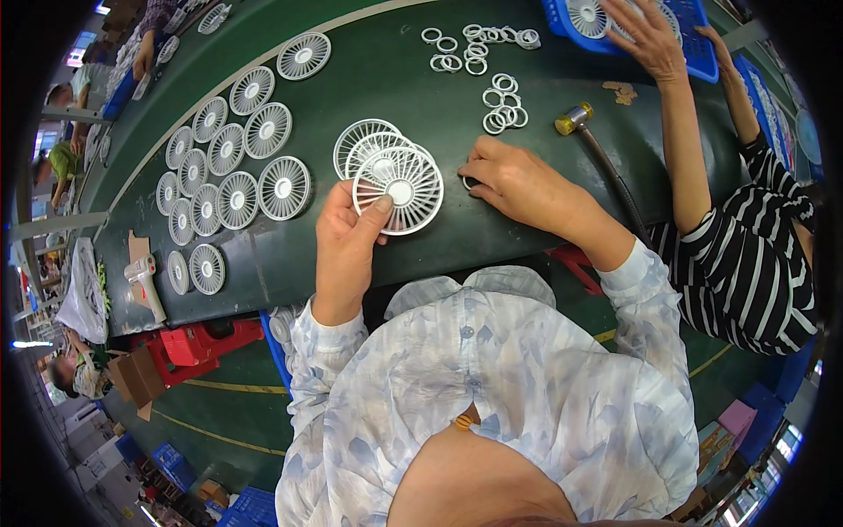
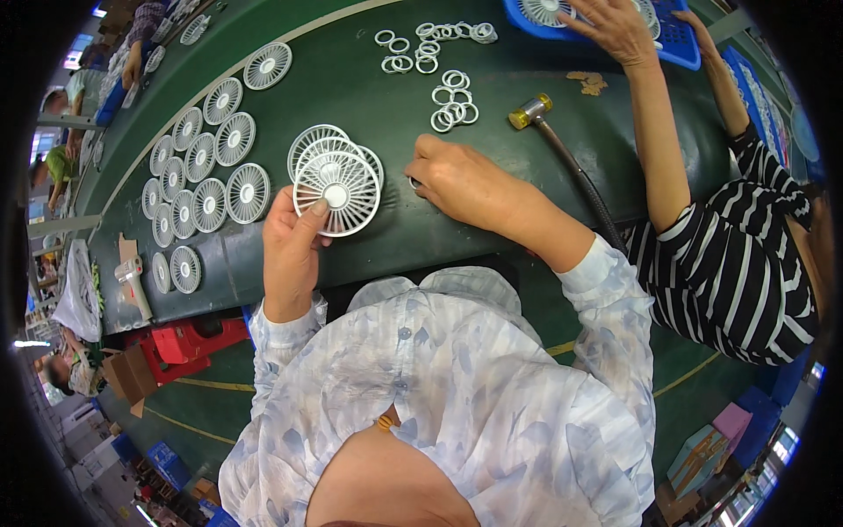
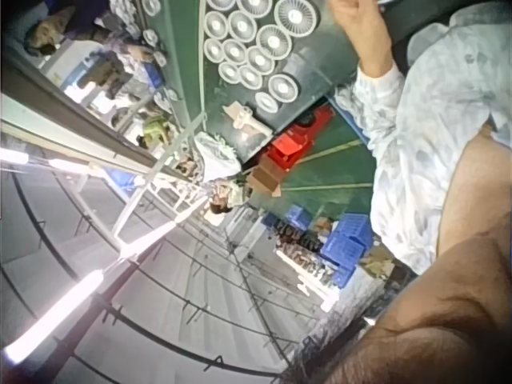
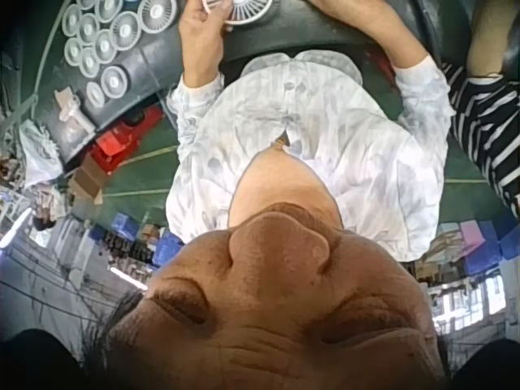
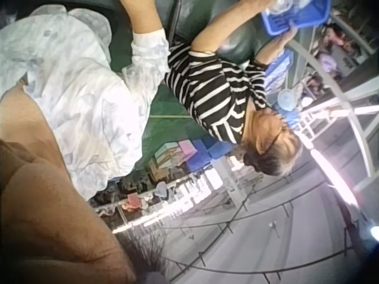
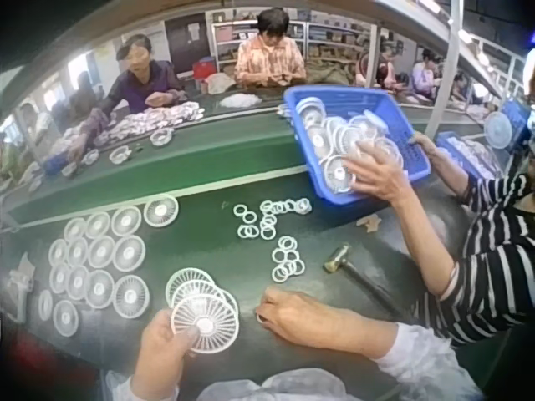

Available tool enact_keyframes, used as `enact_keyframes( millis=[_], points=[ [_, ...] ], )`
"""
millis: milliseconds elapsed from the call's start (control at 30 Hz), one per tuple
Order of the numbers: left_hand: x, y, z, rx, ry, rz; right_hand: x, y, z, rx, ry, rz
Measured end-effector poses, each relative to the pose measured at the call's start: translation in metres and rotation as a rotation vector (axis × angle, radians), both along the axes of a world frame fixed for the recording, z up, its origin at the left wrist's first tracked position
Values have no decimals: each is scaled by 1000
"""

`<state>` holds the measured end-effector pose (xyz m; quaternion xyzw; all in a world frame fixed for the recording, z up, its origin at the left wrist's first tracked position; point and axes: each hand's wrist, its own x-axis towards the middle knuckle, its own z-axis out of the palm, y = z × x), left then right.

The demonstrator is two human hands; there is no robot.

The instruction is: The person assembles fan grilles by fitting plastic rings into each grille by hand, tapping them into place with a small hammer, and taking parts from a blue crate.

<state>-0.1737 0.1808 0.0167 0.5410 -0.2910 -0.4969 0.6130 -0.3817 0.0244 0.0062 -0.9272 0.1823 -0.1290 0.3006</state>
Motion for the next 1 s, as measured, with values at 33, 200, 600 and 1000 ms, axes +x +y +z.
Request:
enact_keyframes(
  millis=[33,200,600,1000],
  points=[
    [-3,2,1,43,17,29,0,0,0,-1,-4,9],
    [-12,5,1,63,237,-16,-3,2,8,-19,-104,-31],
    [-35,12,2,-113,179,34,38,50,33,35,-470,-80],
    [-36,16,-6,-240,-76,69,46,50,24,-23,-512,-57]
  ],
)
